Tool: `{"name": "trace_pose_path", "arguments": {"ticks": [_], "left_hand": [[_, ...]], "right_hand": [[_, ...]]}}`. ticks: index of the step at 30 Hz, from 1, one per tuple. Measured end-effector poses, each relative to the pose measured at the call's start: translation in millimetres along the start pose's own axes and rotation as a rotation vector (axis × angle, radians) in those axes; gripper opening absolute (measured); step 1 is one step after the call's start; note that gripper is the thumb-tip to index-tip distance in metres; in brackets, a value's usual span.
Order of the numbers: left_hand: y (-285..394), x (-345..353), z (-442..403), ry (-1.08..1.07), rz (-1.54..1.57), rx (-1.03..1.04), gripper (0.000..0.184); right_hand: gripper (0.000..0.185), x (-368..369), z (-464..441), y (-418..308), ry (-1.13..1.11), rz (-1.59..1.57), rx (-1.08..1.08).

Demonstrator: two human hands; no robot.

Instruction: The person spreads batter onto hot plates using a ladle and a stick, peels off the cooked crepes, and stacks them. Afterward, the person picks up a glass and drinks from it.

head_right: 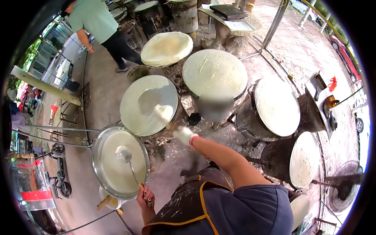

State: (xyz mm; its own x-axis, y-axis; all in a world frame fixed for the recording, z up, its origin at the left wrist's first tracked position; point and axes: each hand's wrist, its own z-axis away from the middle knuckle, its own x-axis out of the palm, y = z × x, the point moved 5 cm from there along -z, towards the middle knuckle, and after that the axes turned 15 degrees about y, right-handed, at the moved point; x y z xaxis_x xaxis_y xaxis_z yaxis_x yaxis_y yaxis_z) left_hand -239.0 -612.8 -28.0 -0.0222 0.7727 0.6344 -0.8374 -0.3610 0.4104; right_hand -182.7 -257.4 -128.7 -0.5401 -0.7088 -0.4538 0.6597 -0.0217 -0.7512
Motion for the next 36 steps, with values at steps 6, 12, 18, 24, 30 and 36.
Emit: {"name": "trace_pose_path", "arguments": {"ticks": [6,12,18,24,30,36], "left_hand": [[-50.1,64.2,-17.6,-0.056,0.070,-0.051,0.021],[-75.3,96.3,-19.4,0.037,-0.003,-0.012,0.020],[-78.6,119.3,-19.8,0.138,-0.131,0.023,0.022],[-66.3,113.3,-36.0,0.114,-0.074,-0.016,0.020],[-45.1,99.5,-48.6,0.062,-0.001,-0.059,0.019],[-25.1,86.3,-50.6,0.091,0.020,-0.083,0.019]], "right_hand": [[0.040,-48.8,-12.1,44.6,-0.020,-0.008,0.025],[0.036,-84.1,-16.1,20.0,-0.030,0.201,-0.337],[0.037,-103.2,-70.3,-18.1,0.048,0.101,-0.209],[0.047,-91.5,6.4,40.7,-0.304,0.175,-0.168],[0.031,-114.7,-88.3,-11.7,0.356,0.235,-0.224],[0.056,-91.1,-121.1,-81.7,0.266,0.176,-0.295]]}}
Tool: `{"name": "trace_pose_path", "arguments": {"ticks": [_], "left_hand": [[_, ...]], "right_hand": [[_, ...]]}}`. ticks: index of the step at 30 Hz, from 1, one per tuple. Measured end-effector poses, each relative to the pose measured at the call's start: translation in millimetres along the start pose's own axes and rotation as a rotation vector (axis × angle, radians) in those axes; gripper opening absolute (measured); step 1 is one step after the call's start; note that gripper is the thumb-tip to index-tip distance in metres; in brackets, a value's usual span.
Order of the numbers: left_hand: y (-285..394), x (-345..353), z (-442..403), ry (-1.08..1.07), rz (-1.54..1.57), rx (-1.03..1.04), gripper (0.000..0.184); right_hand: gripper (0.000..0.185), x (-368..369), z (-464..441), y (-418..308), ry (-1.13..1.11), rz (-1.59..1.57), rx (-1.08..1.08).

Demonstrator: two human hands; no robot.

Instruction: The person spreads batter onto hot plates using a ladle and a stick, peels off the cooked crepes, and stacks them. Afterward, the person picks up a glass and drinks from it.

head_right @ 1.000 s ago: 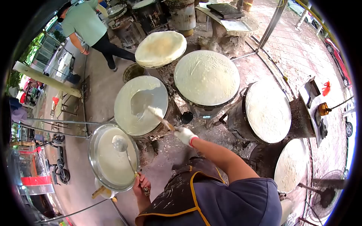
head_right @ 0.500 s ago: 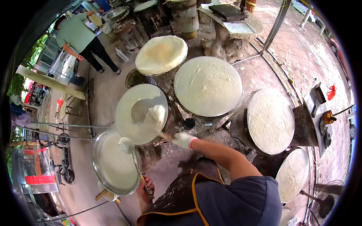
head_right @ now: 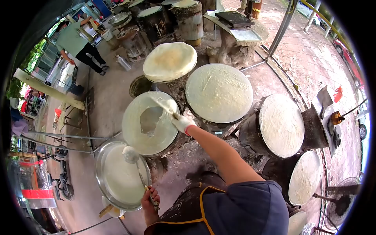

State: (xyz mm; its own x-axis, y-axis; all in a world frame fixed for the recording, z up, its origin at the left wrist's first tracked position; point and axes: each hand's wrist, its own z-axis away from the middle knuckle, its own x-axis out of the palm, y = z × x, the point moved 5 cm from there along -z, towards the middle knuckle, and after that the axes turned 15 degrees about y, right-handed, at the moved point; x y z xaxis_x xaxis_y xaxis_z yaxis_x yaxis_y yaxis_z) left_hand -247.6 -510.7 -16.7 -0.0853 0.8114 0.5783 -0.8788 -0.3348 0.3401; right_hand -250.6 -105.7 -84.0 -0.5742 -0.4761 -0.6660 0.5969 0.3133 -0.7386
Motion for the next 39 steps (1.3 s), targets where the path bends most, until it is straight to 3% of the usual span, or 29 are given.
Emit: {"name": "trace_pose_path", "arguments": {"ticks": [1,3,5,6,7,10,11,14,19,21,23,24,26,27,29,31,34,37,38,39], "left_hand": [[2.7,-4.3,-1.2,-0.015,0.008,-0.007,0.019],[11.7,-13.5,-3.8,-0.053,0.013,-0.015,0.020],[17.9,-23.7,-6.8,-0.096,0.012,-0.021,0.021],[20.6,-29.1,-9.0,-0.102,0.012,-0.027,0.021],[24.3,-33.3,-11.9,-0.110,0.010,-0.032,0.022],[32.0,-32.5,-15.5,-0.102,0.019,-0.041,0.022],[34.7,-31.5,-15.8,-0.090,0.022,-0.048,0.022],[40.1,-33.1,-20.0,-0.111,0.034,-0.086,0.022],[47.2,-37.2,-23.7,-0.169,0.023,-0.161,0.021],[53.2,-40.2,-29.6,-0.168,0.032,-0.177,0.021],[55.3,-44.0,-32.3,-0.141,0.054,-0.192,0.022],[56.9,-43.7,-31.8,-0.135,0.053,-0.177,0.022],[60.3,-37.6,-31.2,-0.128,0.044,-0.153,0.022],[60.9,-34.4,-30.6,-0.124,0.035,-0.142,0.022],[62.6,-29.2,-29.7,-0.120,0.021,-0.118,0.021],[63.6,-26.2,-30.8,-0.145,0.024,-0.124,0.022],[62.7,-25.9,-30.2,-0.140,0.015,-0.120,0.022],[56.0,-24.2,-30.1,-0.113,0.044,-0.126,0.022],[55.4,-22.4,-30.5,-0.103,0.057,-0.127,0.022],[53.2,-20.5,-28.8,-0.092,0.055,-0.105,0.022]], "right_hand": [[0.053,3.3,18.0,2.1,-0.060,-0.118,0.018],[0.045,2.4,54.6,12.9,0.041,-0.350,0.066],[0.039,35.1,69.0,52.6,0.231,-0.720,0.440],[0.039,31.0,85.0,33.8,0.207,-0.740,0.629],[0.038,45.7,82.4,24.1,0.201,-0.800,0.502],[0.039,40.0,64.3,-16.7,-0.021,-0.548,0.340],[0.039,39.6,51.7,-15.0,0.010,-0.515,0.311],[0.037,34.7,57.7,33.4,0.490,-0.488,0.219],[0.041,32.6,192.6,27.4,-0.035,-0.487,0.381],[0.039,48.3,193.4,33.3,0.122,-0.561,0.458],[0.037,69.1,160.4,21.2,0.329,-0.945,0.664],[0.037,86.8,135.2,16.3,0.334,-0.843,0.592],[0.037,90.9,99.5,-24.4,0.093,-0.710,0.584],[0.038,65.0,94.9,-58.7,0.011,-0.796,0.559],[0.037,78.1,58.2,-26.3,0.183,-0.692,0.380],[0.037,68.4,61.7,-0.8,0.353,-0.805,0.483],[0.037,69.5,71.9,-12.7,0.121,-0.230,0.201],[0.038,39.5,35.2,-38.4,-0.037,-0.132,0.085],[0.038,21.8,24.6,-42.8,0.020,-0.023,0.066],[0.034,12.3,17.1,-37.6,0.127,-0.195,0.132]]}}
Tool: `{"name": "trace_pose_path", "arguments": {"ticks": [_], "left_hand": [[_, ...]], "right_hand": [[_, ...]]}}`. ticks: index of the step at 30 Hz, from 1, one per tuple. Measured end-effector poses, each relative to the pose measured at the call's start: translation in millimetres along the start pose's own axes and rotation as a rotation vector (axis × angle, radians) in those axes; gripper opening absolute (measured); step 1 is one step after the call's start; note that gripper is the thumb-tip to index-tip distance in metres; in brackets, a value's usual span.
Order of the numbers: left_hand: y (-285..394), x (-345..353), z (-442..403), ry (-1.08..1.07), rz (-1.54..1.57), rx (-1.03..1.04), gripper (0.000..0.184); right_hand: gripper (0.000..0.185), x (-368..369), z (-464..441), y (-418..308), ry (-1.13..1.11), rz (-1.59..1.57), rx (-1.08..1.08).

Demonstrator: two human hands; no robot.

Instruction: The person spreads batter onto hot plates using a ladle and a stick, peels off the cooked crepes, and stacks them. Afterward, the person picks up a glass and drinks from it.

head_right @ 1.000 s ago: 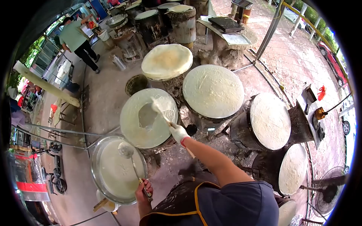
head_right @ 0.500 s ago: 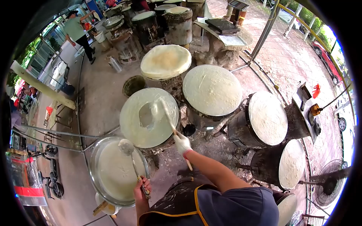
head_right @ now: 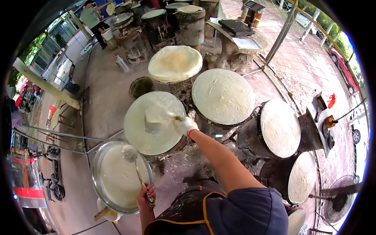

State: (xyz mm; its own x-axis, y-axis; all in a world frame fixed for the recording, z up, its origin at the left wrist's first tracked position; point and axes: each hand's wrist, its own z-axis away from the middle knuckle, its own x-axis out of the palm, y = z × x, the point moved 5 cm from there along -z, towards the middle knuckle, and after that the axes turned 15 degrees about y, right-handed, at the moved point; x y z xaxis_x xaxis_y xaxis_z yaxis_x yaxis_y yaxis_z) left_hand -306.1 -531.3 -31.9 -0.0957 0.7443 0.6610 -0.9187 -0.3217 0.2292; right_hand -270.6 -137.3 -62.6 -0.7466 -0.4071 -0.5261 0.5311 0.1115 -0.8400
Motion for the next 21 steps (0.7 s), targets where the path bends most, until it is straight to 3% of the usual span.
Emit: {"name": "trace_pose_path", "arguments": {"ticks": [2,4,6,10,11,15,16,18,19,21], "left_hand": [[-8.5,4.7,3.2,0.023,-0.002,0.047,0.022],[-17.3,7.1,-0.5,0.026,0.027,0.048,0.022],[-28.4,7.9,-0.9,0.050,0.048,0.052,0.022],[-44.1,13.1,-4.4,0.111,0.057,0.093,0.020],[-49.4,12.7,-2.1,0.131,0.056,0.104,0.020],[-65.3,20.2,1.6,0.148,0.016,0.124,0.015],[-66.9,20.2,2.9,0.201,-0.019,0.139,0.012],[-67.4,24.6,1.0,0.298,-0.083,0.172,0.009],[-68.1,30.3,-0.5,0.334,-0.130,0.186,0.007],[-67.0,43.6,-5.2,0.406,-0.229,0.207,0.009]], "right_hand": [[0.033,-3.1,3.5,12.9,-0.153,-0.004,0.142],[0.036,11.7,3.1,15.2,-0.179,0.059,-0.136],[0.037,18.1,-22.8,12.4,-0.299,0.194,-0.234],[0.040,9.5,-67.4,0.8,-0.205,0.082,-0.137],[0.038,15.1,-60.3,18.6,-0.380,0.104,-0.065],[0.037,7.1,-27.6,48.5,-0.577,0.007,-0.277],[0.036,5.7,-34.6,42.2,-0.649,0.124,-0.145],[0.035,-4.2,-53.5,15.2,-0.467,-0.008,-0.181],[0.036,10.5,-72.4,23.9,-0.391,-0.043,-0.070],[0.035,32.5,-80.5,34.9,-0.422,-0.032,-0.188]]}}
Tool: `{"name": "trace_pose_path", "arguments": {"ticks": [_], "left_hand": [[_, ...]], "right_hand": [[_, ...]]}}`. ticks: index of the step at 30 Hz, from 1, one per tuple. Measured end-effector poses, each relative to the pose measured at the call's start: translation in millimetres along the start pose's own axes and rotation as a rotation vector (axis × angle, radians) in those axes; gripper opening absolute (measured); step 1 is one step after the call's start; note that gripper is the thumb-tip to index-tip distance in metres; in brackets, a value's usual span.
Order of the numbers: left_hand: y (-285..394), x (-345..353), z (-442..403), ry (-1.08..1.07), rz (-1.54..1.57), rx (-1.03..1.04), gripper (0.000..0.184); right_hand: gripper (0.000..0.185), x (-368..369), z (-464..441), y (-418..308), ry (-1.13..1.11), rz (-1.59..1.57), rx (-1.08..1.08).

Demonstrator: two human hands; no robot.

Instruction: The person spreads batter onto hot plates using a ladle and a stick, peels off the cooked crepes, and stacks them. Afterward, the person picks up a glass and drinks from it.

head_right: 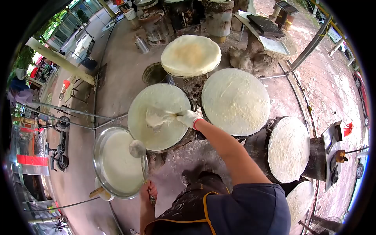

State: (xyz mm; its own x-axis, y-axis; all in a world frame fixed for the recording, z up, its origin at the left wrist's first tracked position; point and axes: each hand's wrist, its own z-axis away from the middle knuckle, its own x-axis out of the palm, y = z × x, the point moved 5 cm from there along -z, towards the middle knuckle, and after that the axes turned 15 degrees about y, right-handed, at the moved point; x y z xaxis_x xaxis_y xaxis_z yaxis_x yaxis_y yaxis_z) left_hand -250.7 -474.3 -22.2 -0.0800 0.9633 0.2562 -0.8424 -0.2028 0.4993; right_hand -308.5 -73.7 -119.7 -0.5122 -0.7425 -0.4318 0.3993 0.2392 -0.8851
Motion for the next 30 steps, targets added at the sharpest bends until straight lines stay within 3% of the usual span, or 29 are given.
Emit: {"name": "trace_pose_path", "arguments": {"ticks": [1,4,5,7,9,10,11,13,15,16,19,21,24,27,28,29,30], "left_hand": [[3.0,2.8,-3.1,-0.003,-0.043,0.040,0.010],[3.1,19.5,-18.7,0.008,-0.199,0.142,0.016],[5.4,29.5,-22.2,0.038,-0.289,0.167,0.018],[8.8,45.0,-30.7,0.090,-0.420,0.264,0.021],[0.8,55.8,-45.1,0.126,-0.509,0.398,0.022],[-7.0,61.6,-50.5,0.142,-0.510,0.409,0.022],[-14.9,67.6,-55.3,0.156,-0.510,0.423,0.023],[-13.4,70.7,-53.9,0.091,-0.483,0.378,0.023],[2.2,66.2,-47.7,-0.074,-0.431,0.256,0.022],[14.1,52.0,-47.5,-0.259,-0.217,0.061,0.013],[50.7,13.1,12.6,-0.504,-0.119,0.107,0.011],[61.0,-0.4,28.3,-0.470,-0.164,0.110,0.010],[68.1,-17.7,20.4,-0.461,-0.153,-0.031,0.008],[65.6,-36.1,22.4,-0.384,-0.198,-0.173,0.011],[60.3,-47.3,23.9,-0.351,-0.237,-0.191,0.012],[55.4,-58.4,25.5,-0.323,-0.285,-0.208,0.014],[48.0,-71.9,27.2,-0.283,-0.367,-0.250,0.018]], "right_hand": [[0.034,-0.3,13.7,-12.7,-0.078,0.001,-0.036],[0.030,-18.0,78.7,-1.0,-0.413,-0.017,0.325],[0.033,-33.1,97.8,-0.6,-0.360,-0.023,0.364],[0.031,-37.1,126.9,27.5,-0.232,-0.326,0.609],[0.028,-17.4,152.5,37.2,0.123,-0.557,0.757],[0.026,21.2,157.9,72.0,0.109,-0.935,0.987],[0.028,47.4,172.6,70.0,-0.009,-1.099,0.984],[0.031,65.7,193.9,38.8,-0.078,-0.488,0.744],[0.033,56.1,208.0,10.0,-0.042,-0.542,0.722],[0.034,51.8,214.0,-1.4,-0.021,-0.566,0.711],[0.035,40.8,223.5,-24.9,0.281,-0.801,0.557],[0.036,58.7,214.7,-15.7,0.454,-0.742,0.618],[0.039,99.0,220.0,-12.9,0.249,-0.196,0.266],[0.039,101.7,267.0,-33.8,0.164,-0.093,0.148],[0.040,101.8,287.4,-33.5,0.270,-0.305,0.222],[0.041,96.3,321.9,-21.0,0.302,-0.433,0.525],[0.042,88.1,350.8,-12.0,0.367,-0.495,0.583]]}}
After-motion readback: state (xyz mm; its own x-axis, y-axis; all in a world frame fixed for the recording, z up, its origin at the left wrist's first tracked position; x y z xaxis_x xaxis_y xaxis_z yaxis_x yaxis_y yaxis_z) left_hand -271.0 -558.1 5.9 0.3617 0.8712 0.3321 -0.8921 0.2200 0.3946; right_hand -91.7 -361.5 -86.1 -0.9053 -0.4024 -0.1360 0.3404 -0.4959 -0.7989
